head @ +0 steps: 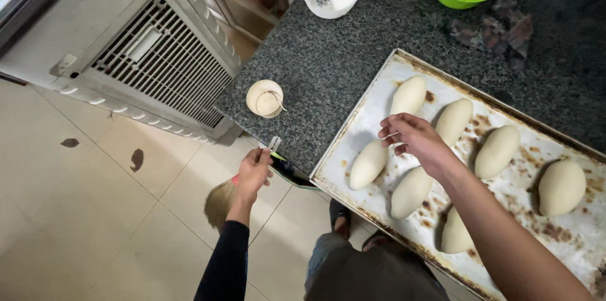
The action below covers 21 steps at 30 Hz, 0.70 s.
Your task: The person retrieves a cup of egg wash from a display fridge and brushes it onto crab-shaped dough pieces on a baking tray. They then sprinkle sesame seeds over the brushed dough, place the tray on a rack, and retrieve another tray with oval dough pieces to arrange them on the counter.
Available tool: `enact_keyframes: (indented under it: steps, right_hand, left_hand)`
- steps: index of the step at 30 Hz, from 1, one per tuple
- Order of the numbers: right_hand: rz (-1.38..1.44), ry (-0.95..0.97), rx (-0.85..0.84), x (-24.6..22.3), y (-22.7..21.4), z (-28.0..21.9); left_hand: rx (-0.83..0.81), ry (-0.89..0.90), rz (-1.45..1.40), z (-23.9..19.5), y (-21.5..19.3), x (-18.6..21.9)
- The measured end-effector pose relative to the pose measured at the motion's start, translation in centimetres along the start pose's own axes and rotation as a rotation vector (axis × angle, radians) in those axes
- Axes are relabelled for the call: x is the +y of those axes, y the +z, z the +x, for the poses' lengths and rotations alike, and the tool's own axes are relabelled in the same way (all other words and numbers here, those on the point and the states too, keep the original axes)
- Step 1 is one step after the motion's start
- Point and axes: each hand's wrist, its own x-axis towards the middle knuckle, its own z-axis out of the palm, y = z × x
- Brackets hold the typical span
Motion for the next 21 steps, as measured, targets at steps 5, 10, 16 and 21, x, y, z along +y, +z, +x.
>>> enact_keyframes:
  steps: [5,10,16,21]
  right_hand:
    - [-0.008,0.023,0.034,0.8,-0.5,-0.2]
    - [0.009,0.012,0.051,0.6,-0.5,-0.8]
    - [0.002,-0.03,0.087,0.1,-1.4,-1.6]
    - [0.082,-0.033,0.131,1.0,-4.1,-2.5]
  left_hand:
    - [-0.036,0.017,-0.026,2.4,-0.1,-0.8]
    - [-0.105,0.104,-0.132,1.7,-0.4,0.2]
    - [-0.215,0.306,-0.218,-2.4,4.2,5.2]
    - [-0.235,0.639,0.008,-5.0,11.3,12.1]
